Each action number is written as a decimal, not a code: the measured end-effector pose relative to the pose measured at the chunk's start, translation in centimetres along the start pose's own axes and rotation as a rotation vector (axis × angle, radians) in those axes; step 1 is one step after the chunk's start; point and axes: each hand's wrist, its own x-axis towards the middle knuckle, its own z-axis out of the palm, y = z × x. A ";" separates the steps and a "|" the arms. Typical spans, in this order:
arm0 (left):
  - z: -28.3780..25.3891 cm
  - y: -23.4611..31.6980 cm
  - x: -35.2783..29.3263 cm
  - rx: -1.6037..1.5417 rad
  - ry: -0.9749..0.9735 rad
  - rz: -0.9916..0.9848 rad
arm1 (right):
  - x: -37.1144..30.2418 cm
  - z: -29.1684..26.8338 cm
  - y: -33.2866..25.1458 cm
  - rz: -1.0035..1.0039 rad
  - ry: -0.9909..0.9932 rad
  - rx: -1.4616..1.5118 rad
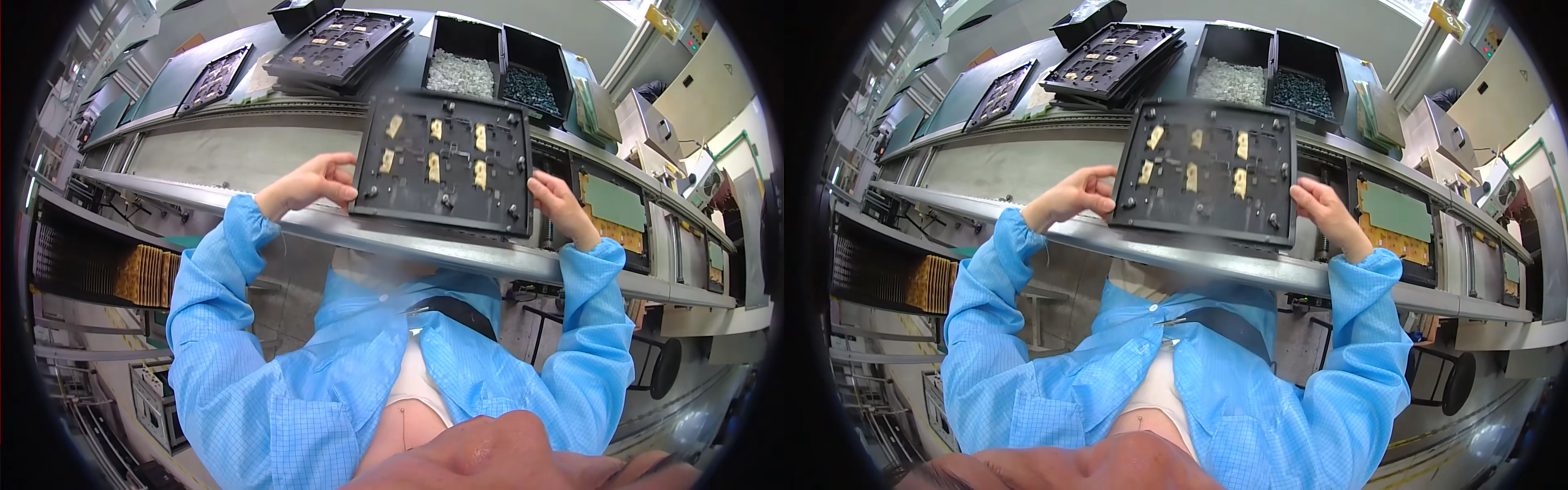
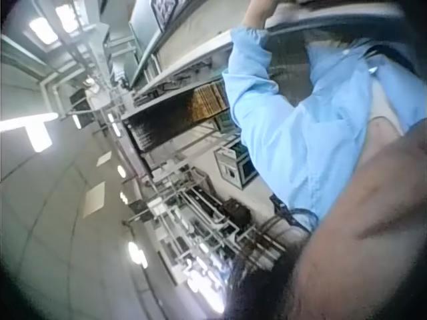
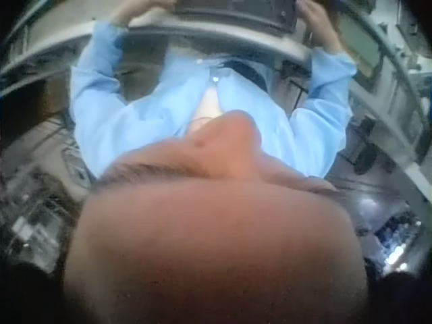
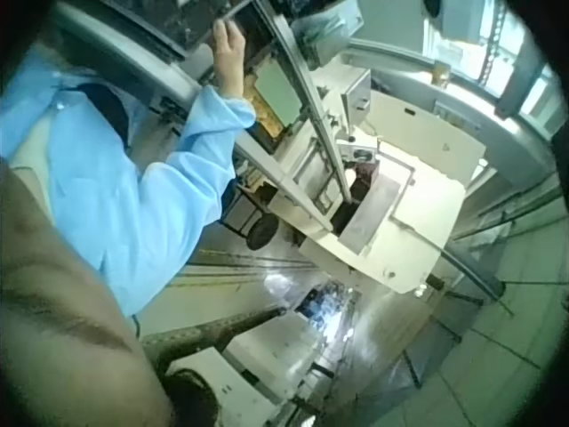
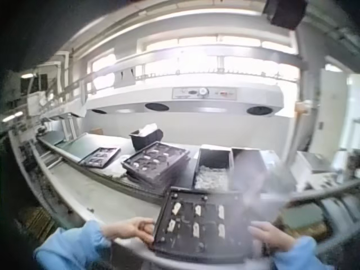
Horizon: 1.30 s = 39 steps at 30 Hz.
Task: Manual placement of small electronic components onto a printed circuit board at an assembly station.
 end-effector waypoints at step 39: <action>1.8 -0.9 -7.0 0.764 1.072 0.353 | -2.6 -4.0 2.5 0.083 0.235 -0.401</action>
